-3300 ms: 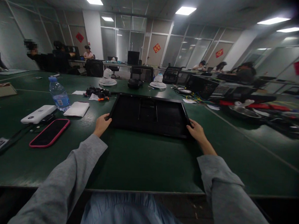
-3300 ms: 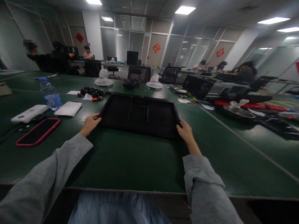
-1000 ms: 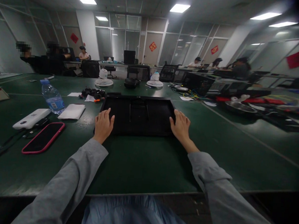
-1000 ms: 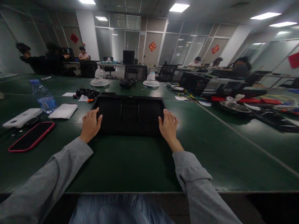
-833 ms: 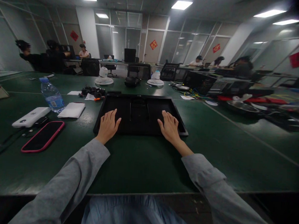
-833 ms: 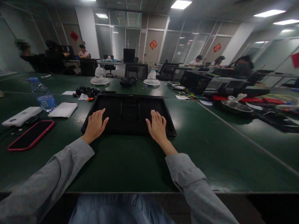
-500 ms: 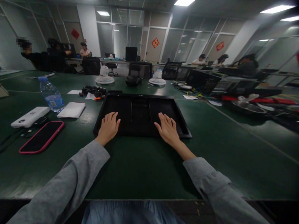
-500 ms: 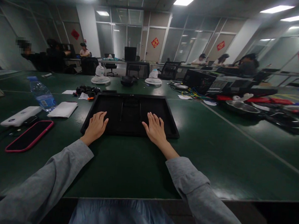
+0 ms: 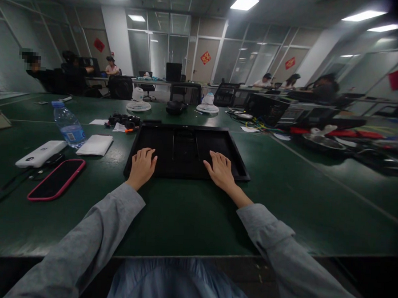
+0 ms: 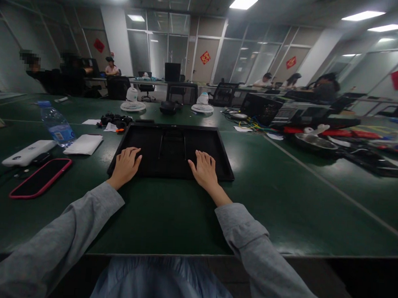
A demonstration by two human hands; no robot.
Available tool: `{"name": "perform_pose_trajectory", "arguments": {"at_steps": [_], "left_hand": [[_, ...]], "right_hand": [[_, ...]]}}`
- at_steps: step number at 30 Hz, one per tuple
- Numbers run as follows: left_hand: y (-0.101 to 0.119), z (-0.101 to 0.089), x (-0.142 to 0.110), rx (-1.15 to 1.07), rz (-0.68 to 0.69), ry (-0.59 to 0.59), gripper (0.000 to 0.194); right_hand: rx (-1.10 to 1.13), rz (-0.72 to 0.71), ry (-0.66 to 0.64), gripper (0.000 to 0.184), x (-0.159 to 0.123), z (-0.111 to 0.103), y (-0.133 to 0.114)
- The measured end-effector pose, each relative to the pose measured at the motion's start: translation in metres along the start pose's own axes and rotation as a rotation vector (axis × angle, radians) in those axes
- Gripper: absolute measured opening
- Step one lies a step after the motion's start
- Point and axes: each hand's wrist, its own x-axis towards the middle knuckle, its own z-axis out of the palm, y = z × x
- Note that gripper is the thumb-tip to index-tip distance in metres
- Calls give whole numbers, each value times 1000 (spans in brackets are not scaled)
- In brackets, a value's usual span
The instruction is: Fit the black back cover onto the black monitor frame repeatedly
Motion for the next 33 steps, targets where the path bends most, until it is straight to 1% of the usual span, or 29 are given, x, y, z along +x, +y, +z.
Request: {"name": "perform_pose_trajectory", "arguments": {"at_steps": [4,8,11,15,17,19,21,25,26,27,30,33], "left_hand": [[-9,-10,2,-14,-68,86,42],[-26,-17,5,-11,-193,156,41],[-41,-15,7,-28,-295,163,40],[-59,-8,11,-108,-406,160,39],[-66,-3,13,-165,-437,156,39],[-73,1,15,-229,-474,161,37],[-79,5,16,-306,-509,158,37],[-90,12,20,-458,-582,116,39],[-92,13,20,-485,-598,107,40],[-95,13,21,-507,-612,100,40],[-100,12,22,-554,-638,98,41],[-101,9,22,-605,-616,72,39]], "right_hand": [[34,23,27,63,0,-4,-1],[35,73,99,56,2,-10,7],[-3,188,160,53,5,-16,26],[-24,439,211,54,7,-20,68],[65,555,168,57,9,-20,89],[224,636,82,60,11,-19,105],[370,653,30,62,12,-18,114],[556,537,47,60,13,-18,119],[599,529,40,59,14,-18,119],[646,547,25,58,14,-18,120],[838,659,-49,56,16,-17,123],[965,714,-74,55,17,-15,125]]}}
